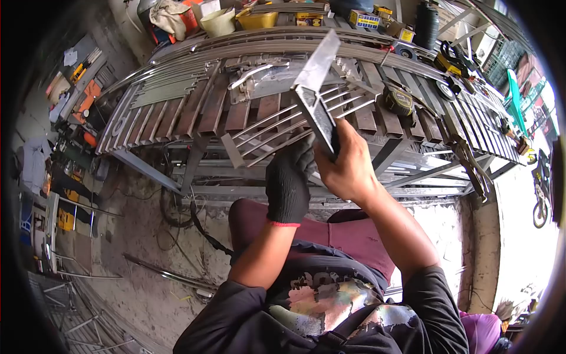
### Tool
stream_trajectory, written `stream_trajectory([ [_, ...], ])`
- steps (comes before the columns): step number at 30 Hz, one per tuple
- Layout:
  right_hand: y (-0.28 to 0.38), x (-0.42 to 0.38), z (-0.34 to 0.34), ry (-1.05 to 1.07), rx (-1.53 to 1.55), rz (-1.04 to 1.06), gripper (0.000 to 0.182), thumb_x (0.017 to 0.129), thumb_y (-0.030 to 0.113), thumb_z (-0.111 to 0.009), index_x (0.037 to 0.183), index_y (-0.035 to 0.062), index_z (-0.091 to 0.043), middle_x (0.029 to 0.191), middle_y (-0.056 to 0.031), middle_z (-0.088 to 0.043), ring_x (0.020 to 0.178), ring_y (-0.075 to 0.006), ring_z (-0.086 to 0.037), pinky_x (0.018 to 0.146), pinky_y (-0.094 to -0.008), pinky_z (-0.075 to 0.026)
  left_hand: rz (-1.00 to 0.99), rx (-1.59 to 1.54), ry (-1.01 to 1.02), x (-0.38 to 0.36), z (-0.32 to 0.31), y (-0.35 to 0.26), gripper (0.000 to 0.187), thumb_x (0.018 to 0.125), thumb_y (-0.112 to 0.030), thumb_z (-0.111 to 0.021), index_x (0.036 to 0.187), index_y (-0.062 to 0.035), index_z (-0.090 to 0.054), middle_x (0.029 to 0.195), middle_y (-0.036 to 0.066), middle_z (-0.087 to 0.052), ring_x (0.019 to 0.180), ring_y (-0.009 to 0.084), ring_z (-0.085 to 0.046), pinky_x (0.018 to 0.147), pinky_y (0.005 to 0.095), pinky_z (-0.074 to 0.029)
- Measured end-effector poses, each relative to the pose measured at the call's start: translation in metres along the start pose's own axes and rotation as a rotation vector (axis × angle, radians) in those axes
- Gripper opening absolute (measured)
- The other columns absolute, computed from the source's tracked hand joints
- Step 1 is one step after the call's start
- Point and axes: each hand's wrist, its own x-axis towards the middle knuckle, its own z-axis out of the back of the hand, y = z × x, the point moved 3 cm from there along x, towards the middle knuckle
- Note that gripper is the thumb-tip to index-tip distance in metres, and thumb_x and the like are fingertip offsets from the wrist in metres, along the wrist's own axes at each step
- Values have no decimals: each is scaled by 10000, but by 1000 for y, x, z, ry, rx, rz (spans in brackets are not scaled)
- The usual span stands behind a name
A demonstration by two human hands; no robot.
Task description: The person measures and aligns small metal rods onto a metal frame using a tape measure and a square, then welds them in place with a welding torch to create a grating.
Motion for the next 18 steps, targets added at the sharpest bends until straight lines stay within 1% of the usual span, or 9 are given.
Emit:
stream_trajectory([
  [1,-1,-3,2,10,-21,-27,434,896,113,-755,1250,-56,-570,1031,-286,-639,965,-488,-652,860,-514,-526,14,2,18,-6,7,8,366,1116,-202,-587,1439,-42,-649,1291,45,-753,1178,184,-697,1017,390,-543],
  [3,-3,-6,8,54,-92,-24,474,915,168,-773,1271,-64,-563,1026,-272,-628,926,-455,-641,835,-497,-519,-38,-385,176,-10,19,21,429,1138,-220,-567,1531,-51,-595,1368,35,-731,1248,161,-677,1038,371,-534],
  [5,-12,-12,11,54,-100,2,603,947,310,-792,1334,-85,-552,1055,-262,-612,915,-424,-627,837,-476,-514,-71,-239,123,-16,20,22,447,1163,-227,-534,1578,-62,-551,1465,54,-673,1282,153,-668,1056,337,-537],
  [7,-21,-17,13,31,-25,46,647,972,393,-769,1345,-88,-551,1078,-255,-608,927,-418,-627,848,-464,-513,72,-642,125,-8,14,20,467,1169,-242,-523,1602,-66,-519,1507,67,-644,1277,155,-671,1068,327,-538],
  [8,-22,-20,16,24,-42,79,620,1018,451,-720,1295,-79,-559,1059,-233,-582,901,-394,-606,824,-461,-498,58,-562,28,-4,10,20,454,1166,-234,-498,1581,-52,-521,1484,89,-651,1299,192,-666,1096,373,-530],
  [10,-26,-28,18,14,-39,71,590,1044,473,-691,1235,-71,-563,1033,-221,-559,878,-376,-586,804,-465,-485,33,-399,-169,2,2,22,433,1160,-218,-446,1539,-25,-525,1437,132,-666,1344,265,-654,1150,467,-514],
  [12,-21,-34,19,-33,-60,103,550,1075,480,-670,1129,-56,-560,984,-197,-519,834,-341,-548,761,-453,-460,-5,-407,-126,10,5,26,462,1157,-216,-456,1589,-57,-491,1475,123,-652,1379,267,-636,1171,470,-507],
  [15,-12,-49,20,-118,-16,54,516,1049,440,-736,1115,-44,-569,909,-167,-539,771,-296,-545,709,-420,-461,-76,-543,18,16,16,40,495,1148,-185,-488,1632,-85,-458,1555,120,-603,1397,270,-632,1183,475,-522],
  [18,-8,-64,18,-42,39,-143,511,970,362,-872,1093,-17,-552,737,-109,-606,640,-195,-563,616,-374,-487,-91,-633,103,17,20,45,515,1136,-149,-497,1645,-87,-442,1592,116,-578,1407,278,-629,1187,481,-527],
])
